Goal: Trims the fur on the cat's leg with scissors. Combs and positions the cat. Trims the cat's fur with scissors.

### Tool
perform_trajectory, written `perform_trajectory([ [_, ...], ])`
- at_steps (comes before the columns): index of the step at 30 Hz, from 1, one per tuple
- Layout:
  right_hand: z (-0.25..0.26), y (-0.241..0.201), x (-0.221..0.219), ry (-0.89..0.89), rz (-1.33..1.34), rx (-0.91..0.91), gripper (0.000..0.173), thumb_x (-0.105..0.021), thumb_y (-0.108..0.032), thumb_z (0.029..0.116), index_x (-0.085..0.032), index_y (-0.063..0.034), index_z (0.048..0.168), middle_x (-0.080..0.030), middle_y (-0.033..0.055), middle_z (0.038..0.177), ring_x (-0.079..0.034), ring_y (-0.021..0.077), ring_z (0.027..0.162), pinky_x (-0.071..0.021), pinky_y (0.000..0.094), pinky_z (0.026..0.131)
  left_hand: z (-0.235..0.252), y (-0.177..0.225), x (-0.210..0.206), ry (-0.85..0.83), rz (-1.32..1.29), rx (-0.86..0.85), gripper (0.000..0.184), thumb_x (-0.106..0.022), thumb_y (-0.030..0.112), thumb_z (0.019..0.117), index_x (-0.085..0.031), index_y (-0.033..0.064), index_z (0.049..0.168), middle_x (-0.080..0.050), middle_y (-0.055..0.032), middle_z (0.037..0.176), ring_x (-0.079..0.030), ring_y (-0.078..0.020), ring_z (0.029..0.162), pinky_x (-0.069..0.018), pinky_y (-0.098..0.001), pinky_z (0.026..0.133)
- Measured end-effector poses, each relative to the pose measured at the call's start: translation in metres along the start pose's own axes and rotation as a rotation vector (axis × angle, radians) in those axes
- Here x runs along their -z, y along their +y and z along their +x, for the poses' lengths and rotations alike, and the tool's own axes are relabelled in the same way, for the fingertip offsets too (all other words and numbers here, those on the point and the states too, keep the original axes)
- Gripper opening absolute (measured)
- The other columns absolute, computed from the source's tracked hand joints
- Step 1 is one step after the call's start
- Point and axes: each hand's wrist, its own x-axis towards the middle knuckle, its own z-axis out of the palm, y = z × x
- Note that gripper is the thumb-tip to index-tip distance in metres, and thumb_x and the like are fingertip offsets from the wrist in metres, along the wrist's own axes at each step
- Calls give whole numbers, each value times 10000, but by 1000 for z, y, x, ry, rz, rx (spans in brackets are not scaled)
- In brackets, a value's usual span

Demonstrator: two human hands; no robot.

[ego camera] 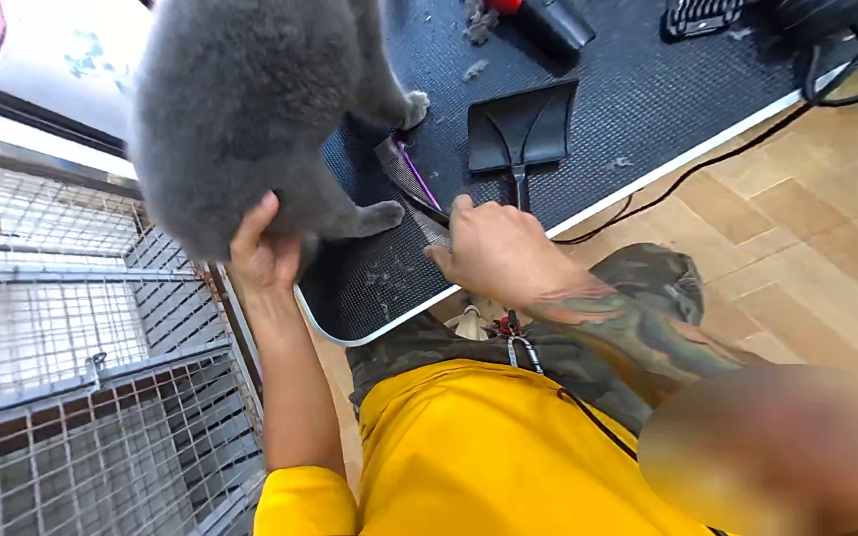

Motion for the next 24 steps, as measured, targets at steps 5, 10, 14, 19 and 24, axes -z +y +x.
perform_trajectory([
  [5, 14, -3, -12, 10, 69, -112, 397, -731, -380, 891, -622, -3, 825, -646, 199, 775, -675, 402, 739, -504, 571, 589, -12, -13, 17, -54, -73, -134, 606, -862, 549, 724, -673, 198, 1180, -719, -42, 1146, -673, -225, 1107, -558, -509, 964],
  [10, 2, -8, -23, 30, 232, -86, 191, -633, -244, 945, -674, -65, 891, -663, 156, 771, -686, 373, 759, -515, 576, 605, -6, 0, -10, -19, -168, -229, 714, -736, 673, 783, -606, 173, 1276, -681, -80, 1227, -642, -263, 1172, -541, -551, 977],
  [14, -32, -20, -37, 363, 514, -14, 240, -537, -275, 986, -658, -71, 1018, -586, 81, 627, -637, 303, 606, -495, 521, 533, -4, 6, -21, -23, -148, -220, 723, -684, 694, 818, -586, 175, 1313, -670, -85, 1259, -636, -259, 1198, -536, -553, 994],
  [19, -71, -78, -79, 721, 638, 377, 156, -584, -216, 922, -635, -70, 935, -544, 22, 554, -570, 194, 458, -458, 391, 403, -10, 5, -27, 42, -116, -183, 676, -551, 728, 888, -575, 207, 1317, -678, -51, 1245, -644, -233, 1184, -555, -528, 966],
  [24, -60, -94, -86, 545, 559, 320, 164, -587, -215, 898, -638, -63, 929, -564, 63, 563, -624, 274, 506, -496, 460, 463, -13, 6, -21, 54, -2, -148, 668, -399, 753, 950, -539, 243, 1358, -667, -23, 1265, -640, -198, 1186, -562, -497, 961],
])
